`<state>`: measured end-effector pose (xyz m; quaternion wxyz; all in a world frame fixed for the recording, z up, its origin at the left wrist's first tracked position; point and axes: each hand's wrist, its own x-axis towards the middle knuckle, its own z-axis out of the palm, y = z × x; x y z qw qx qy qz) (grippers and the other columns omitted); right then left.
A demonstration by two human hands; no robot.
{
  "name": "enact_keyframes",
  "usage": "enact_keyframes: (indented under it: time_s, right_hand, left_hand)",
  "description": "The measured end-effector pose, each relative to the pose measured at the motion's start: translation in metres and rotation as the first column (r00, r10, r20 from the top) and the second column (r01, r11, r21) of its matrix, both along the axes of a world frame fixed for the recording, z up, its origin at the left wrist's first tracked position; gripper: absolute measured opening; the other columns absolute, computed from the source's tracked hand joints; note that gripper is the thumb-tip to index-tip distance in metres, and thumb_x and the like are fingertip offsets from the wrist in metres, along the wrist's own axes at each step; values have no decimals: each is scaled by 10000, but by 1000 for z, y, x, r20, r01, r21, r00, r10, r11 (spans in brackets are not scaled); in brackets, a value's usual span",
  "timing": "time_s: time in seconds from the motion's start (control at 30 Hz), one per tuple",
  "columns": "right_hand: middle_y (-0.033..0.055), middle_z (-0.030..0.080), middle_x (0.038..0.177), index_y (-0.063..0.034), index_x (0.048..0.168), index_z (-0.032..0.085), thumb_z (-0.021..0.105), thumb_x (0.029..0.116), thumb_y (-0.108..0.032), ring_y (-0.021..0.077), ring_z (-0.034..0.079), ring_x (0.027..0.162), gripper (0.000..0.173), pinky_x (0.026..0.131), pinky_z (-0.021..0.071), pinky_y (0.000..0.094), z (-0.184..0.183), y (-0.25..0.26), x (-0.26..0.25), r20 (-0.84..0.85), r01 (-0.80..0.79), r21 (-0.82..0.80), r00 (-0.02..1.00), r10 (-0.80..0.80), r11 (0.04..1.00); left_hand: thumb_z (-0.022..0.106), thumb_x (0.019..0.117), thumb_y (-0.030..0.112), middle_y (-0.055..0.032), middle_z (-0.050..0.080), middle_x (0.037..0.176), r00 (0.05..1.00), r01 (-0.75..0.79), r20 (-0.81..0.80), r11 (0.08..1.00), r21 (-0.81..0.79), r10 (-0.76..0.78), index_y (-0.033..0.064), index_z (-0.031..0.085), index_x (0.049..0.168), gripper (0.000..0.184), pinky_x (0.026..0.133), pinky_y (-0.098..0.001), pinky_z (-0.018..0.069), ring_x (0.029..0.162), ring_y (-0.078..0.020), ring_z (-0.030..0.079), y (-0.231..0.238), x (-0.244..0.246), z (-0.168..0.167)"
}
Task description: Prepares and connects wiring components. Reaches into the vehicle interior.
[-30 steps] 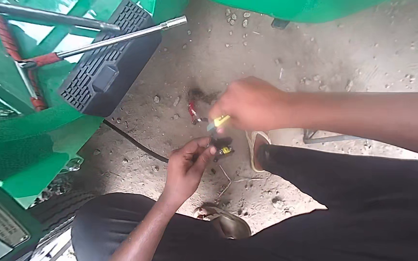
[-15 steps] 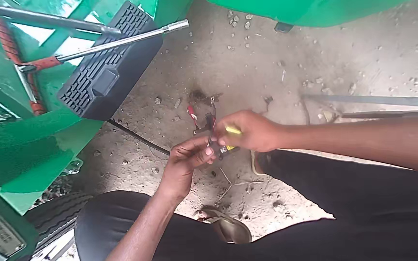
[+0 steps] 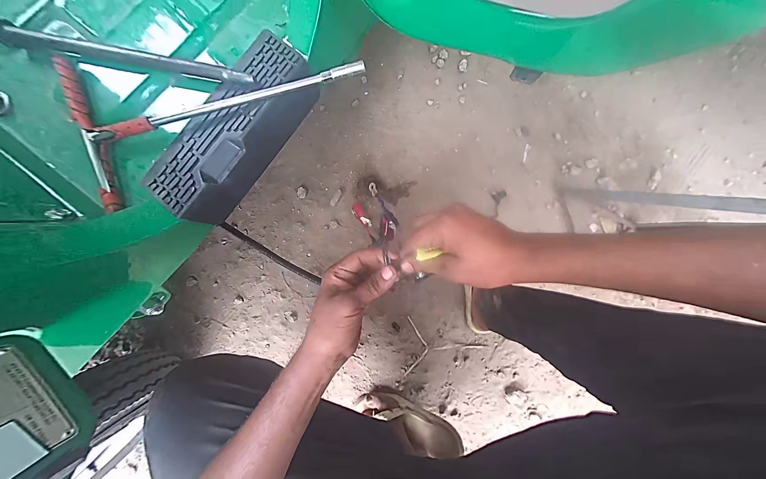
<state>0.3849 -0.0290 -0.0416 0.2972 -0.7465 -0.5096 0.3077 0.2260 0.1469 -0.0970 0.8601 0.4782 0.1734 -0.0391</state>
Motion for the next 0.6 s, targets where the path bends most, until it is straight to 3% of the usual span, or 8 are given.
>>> enact_keyframes:
  time_s: [0.07,0.2,0.3,0.37,0.43,0.6]
  right_hand:
    - [-17,711,1007,-116,848,761,693,979,-203,52,660,914,171,777,572,240,5,0,-1,-54,57,55,997,-54,997]
    - [-11,657,893,-104,751,694,684,955,-130,54,611,751,207,609,522,211,22,-6,-7,-281,215,-21,936,-213,976]
    - [-3,669,862,-103,725,689,674,940,-97,83,624,726,215,597,532,237,31,-16,-7,-419,260,-82,867,-270,962]
    - [-17,671,866,-124,695,686,674,924,-98,76,626,739,231,590,533,224,42,-24,-6,-414,239,-87,875,-253,967]
    - [-28,647,853,-140,684,672,667,920,-112,63,608,726,238,564,514,203,57,-32,-4,-393,201,-73,894,-214,977]
    - [-25,628,801,-137,641,631,658,872,-71,56,584,665,242,486,474,181,100,-45,-2,-377,210,-7,905,-197,978]
  left_hand:
    - [725,914,31,-129,717,970,1000,-15,-3,998,53,15,15,729,1057,143,875,-346,579,903,-172,684,-1,3,0]
    - [735,922,41,-127,719,966,995,37,72,951,307,-62,8,727,1065,148,817,-375,603,870,-205,690,-3,9,-2]
    - [739,947,113,-39,733,1009,978,18,160,813,582,-136,98,741,1086,140,797,-368,622,883,-173,705,-6,10,-4]
    - [752,945,182,41,734,1006,970,-18,181,697,717,-161,172,755,1066,122,795,-345,612,891,-118,697,-8,10,-2]
    - [749,948,227,75,725,983,963,-33,194,632,774,-187,192,760,1037,96,789,-319,597,881,-83,681,-10,13,2]
    - [753,944,230,103,742,974,938,-60,248,592,803,-240,204,786,973,51,819,-324,515,896,-71,640,-20,14,17]
